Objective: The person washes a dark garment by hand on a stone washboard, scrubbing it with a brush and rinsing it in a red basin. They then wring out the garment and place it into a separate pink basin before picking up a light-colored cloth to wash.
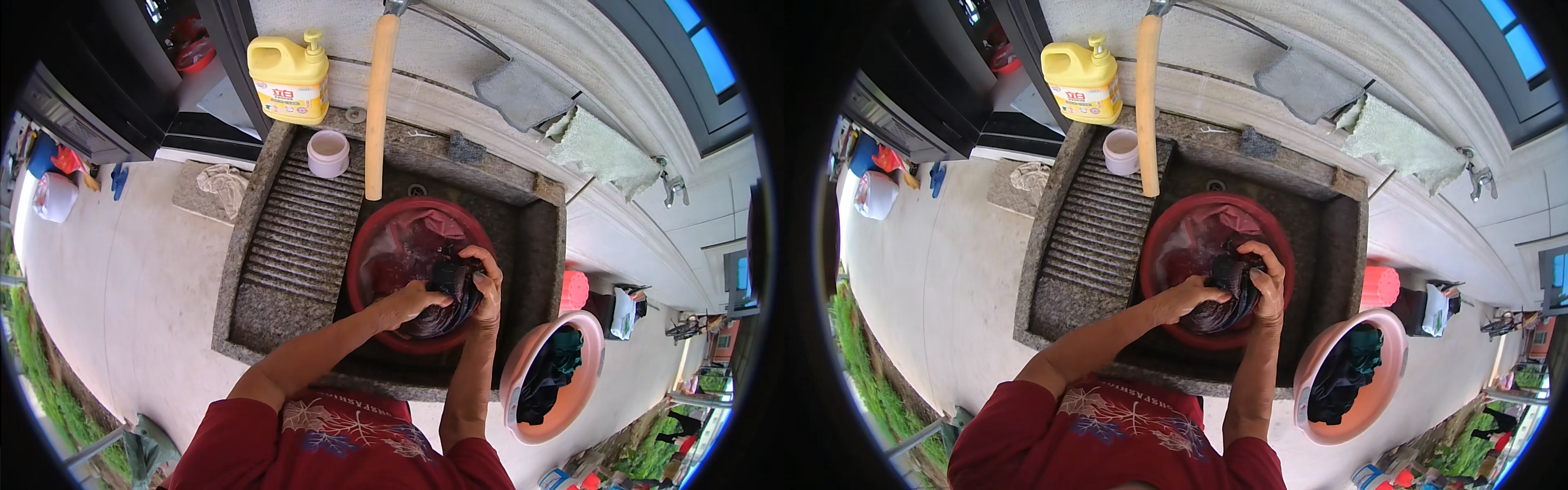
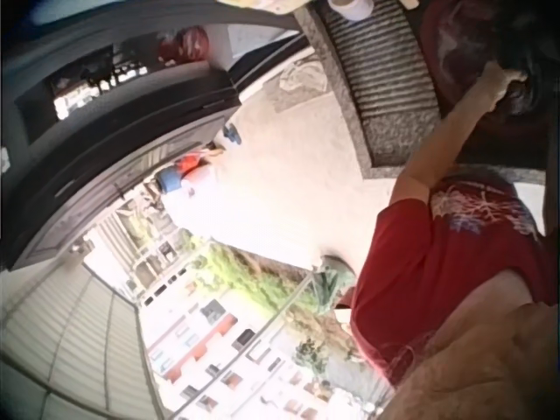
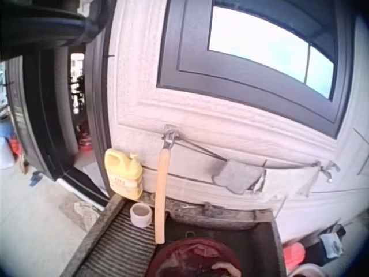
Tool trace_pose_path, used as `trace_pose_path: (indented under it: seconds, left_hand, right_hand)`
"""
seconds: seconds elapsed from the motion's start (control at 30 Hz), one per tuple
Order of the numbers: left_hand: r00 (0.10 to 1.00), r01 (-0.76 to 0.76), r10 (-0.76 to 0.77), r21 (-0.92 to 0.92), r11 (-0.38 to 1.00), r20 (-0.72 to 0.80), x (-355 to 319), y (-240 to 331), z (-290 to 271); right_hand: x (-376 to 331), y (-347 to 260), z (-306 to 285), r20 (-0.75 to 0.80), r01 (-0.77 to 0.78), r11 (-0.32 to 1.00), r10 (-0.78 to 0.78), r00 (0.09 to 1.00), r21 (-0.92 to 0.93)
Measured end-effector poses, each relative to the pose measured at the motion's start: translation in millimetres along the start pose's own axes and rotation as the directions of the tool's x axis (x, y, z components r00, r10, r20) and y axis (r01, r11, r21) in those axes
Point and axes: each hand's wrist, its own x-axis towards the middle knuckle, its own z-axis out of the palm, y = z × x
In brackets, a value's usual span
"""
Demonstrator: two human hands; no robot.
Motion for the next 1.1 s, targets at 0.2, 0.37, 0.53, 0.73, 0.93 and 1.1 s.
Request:
trace_pose_path:
  seconds: [0.2, 0.37, 0.53, 0.73, 0.93, 1.1]
  left_hand:
    - [0.998, 0.051, -0.057, 0.117, 0.992, 0.041, -5.9, 7.3, -5.3]
    - [0.985, -0.164, 0.141, 0.283, 0.945, 0.099, 0.7, -12.4, -9.0]
    - [0.900, -0.282, 0.431, 0.847, 0.451, 0.070, 1.2, -29.8, -12.8]
    - [0.902, -0.205, 0.423, 0.949, 0.238, 0.089, -28.1, -3.2, 10.7]
    - [0.894, -0.194, 0.432, 0.972, 0.135, 0.119, -16.5, -15.3, 1.6]
    - [0.902, -0.190, 0.416, 0.970, 0.149, 0.113, -15.6, -6.7, 0.7]
  right_hand:
    - [2.4, -26.0, 23.0, 0.015, -0.183, 0.913, 0.202, 0.979, -0.364]
    - [0.9, -12.4, 22.3, 0.055, -0.097, 0.924, 0.126, 0.990, -0.370]
    - [-3.9, -1.8, 22.4, -0.073, -0.193, 0.973, 0.185, 0.980, -0.124]
    - [-11.8, 18.7, 11.7, -0.220, -0.263, 0.943, 0.218, 0.951, -0.203]
    - [-7.5, 16.2, 24.2, -0.165, -0.214, 0.927, 0.170, 0.972, -0.307]
    - [-4.7, 30.1, 16.2, -0.041, 0.005, 0.959, -0.017, 0.999, -0.283]
